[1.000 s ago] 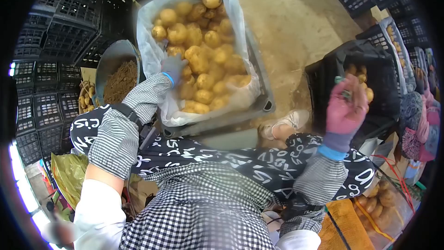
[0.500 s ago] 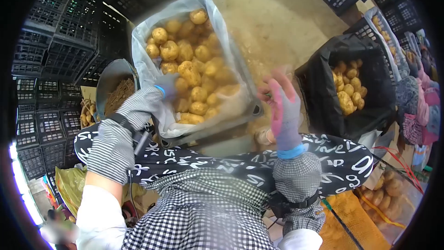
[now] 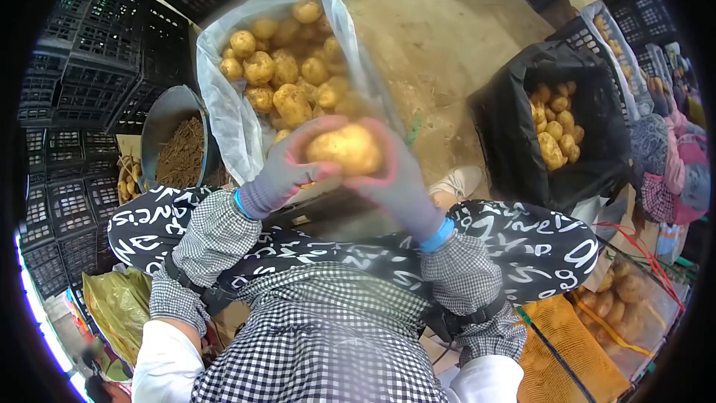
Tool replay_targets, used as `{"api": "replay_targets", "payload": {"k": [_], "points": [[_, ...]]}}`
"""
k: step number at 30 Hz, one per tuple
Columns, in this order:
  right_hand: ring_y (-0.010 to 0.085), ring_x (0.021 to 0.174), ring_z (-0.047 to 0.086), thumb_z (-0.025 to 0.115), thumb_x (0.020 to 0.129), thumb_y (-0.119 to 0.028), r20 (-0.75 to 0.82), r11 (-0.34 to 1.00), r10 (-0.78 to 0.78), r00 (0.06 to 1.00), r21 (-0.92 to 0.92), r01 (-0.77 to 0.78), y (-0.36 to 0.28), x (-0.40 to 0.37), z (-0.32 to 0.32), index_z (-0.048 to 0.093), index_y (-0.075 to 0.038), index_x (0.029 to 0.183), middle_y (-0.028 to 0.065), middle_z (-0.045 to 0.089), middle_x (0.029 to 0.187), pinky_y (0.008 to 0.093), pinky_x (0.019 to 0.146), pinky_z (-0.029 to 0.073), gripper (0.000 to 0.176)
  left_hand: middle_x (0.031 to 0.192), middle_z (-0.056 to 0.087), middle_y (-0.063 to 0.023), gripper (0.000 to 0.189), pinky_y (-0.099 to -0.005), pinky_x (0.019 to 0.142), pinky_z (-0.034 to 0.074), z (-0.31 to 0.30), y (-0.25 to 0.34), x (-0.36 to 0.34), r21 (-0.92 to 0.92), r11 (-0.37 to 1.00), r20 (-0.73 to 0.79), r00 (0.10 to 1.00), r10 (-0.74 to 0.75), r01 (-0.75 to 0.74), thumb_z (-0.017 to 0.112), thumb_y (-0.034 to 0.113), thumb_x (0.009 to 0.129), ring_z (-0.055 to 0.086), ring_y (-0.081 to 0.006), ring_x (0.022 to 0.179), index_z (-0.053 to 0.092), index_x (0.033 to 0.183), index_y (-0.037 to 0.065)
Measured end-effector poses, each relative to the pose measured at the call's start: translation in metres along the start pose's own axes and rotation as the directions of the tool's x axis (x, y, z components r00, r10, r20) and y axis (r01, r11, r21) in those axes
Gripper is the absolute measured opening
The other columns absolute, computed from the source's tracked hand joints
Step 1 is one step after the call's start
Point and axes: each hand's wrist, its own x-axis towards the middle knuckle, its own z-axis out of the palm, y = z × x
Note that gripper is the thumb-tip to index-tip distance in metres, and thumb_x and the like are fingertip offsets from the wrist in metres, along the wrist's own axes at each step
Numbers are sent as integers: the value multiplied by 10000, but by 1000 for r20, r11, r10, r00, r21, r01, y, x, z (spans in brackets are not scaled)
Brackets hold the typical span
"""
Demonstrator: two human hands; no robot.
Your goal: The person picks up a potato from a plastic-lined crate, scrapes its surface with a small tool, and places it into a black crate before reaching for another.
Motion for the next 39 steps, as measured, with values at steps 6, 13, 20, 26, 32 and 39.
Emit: {"api": "replay_targets", "payload": {"k": [6,13,20,26,32,39], "points": [[180,1273,483,842,662,17,67,963,-135,989,-227,146,-4,-1,1,438,-2,1406,99,499,1374,325,1071,408,847,1280,583,-102,599,-327,1011,457,-28,-11,1,112,993,-11,1000,-23,24,777,272,851,585,-183,1147,553,1332,-6],[188,1249,511,851,641,6,110,834,-239,965,-486,262,-14,2,3,447,-10,1398,97,527,1335,331,1077,410,857,1154,662,-102,501,-288,960,492,7,14,-2,-18,989,-85,986,-146,145,552,426,985,611,-140,1094,638,1218,-10],[176,1255,508,860,641,15,82,984,75,994,156,-87,-16,4,8,400,23,1430,90,506,1359,324,1072,423,914,1289,593,-99,518,-305,988,484,-16,18,-5,176,968,-58,984,-170,177,446,432,1016,589,-171,1165,575,1317,31],[206,1272,496,825,677,-43,54,998,-5,999,60,2,-22,3,8,455,-12,1392,105,507,1360,344,1076,412,806,1304,563,-89,580,-314,1001,481,-15,26,-4,-105,927,2,932,-362,360,587,368,958,565,-176,1199,448,1430,60],[338,1312,476,808,714,-107,98,819,-322,942,-470,329,-9,5,1,430,8,1404,203,468,1414,399,1084,396,794,1343,506,-94,897,-322,1025,468,-11,12,0,-286,913,41,955,-294,293,842,116,738,542,-175,1215,324,1468,47],[339,1346,444,845,691,-131,107,776,-360,927,-518,361,-12,4,7,404,-1,1438,211,443,1446,404,1101,385,878,1276,558,-99,893,-321,1015,493,6,3,-1,-189,972,-108,981,-161,138,855,-32,666,571,-178,1188,371,1414,27]]}}
